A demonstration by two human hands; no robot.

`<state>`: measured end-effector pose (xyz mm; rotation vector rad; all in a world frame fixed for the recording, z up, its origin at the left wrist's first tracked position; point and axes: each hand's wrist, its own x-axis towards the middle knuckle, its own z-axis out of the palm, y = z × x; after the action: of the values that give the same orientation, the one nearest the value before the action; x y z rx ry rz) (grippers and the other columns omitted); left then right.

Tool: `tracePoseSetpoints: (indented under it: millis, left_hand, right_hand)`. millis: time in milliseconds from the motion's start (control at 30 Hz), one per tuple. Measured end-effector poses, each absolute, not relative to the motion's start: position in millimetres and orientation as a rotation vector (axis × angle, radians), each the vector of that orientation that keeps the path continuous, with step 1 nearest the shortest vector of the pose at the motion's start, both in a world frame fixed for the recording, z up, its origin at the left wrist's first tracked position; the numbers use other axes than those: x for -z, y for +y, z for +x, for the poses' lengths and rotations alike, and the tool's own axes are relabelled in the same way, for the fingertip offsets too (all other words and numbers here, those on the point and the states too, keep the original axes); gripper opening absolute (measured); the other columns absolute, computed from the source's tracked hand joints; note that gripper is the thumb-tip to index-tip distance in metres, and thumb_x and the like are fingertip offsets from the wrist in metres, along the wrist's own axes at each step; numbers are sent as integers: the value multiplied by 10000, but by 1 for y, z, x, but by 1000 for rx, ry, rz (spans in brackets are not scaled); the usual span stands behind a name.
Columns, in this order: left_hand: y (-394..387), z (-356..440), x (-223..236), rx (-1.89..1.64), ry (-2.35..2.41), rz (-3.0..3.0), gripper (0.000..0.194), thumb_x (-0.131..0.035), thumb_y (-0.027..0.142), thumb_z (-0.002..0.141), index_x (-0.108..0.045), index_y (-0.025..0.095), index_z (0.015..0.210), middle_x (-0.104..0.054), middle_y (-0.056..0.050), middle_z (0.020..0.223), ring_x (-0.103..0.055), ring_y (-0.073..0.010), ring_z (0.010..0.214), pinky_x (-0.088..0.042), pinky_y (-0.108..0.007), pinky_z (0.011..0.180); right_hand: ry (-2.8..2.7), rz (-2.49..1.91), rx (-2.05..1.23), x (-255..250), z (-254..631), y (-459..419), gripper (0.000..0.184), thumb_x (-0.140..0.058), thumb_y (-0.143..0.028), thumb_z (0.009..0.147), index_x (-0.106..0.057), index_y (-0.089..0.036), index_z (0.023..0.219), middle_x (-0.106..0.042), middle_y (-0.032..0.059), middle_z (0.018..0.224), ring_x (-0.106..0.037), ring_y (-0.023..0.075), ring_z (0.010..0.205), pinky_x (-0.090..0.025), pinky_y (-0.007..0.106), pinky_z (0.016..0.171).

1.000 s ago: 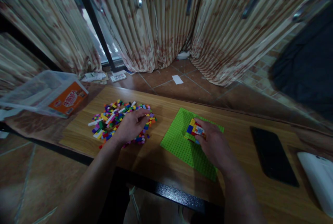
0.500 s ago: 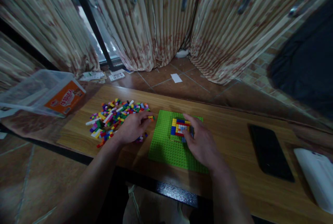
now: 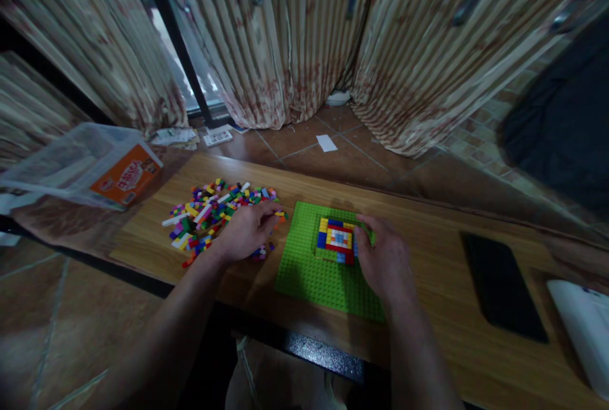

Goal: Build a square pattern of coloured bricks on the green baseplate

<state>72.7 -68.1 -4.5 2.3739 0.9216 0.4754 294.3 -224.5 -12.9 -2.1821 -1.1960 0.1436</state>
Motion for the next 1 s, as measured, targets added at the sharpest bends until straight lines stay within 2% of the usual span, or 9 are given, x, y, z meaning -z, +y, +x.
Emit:
tracePoseSetpoints:
  millis: [467,1000]
  left_hand:
    - [-68,72,4,-426,904,2427,294,-458,215,911,-664,179,1118,-735,-63,954,-672,-186,799,-494,-274,703]
    - [-68,71,4,-415,926,2410,300,-458,221,916,-665,189,1130,-737,-58,999,-685,-189,866,-512,-279,764]
  right_hand:
    - [-1245,-2191,-71,20,293,-222,372,-457,-412,871,-702,-199,1054,-717,97,1072,-668,249,962,-507,411,886]
    - [-1288,-2239,-204,17,286,-219,366,-493,-414,837,-703,-219,1066,-698,88,1152,-653,261,1048,-491,427,942]
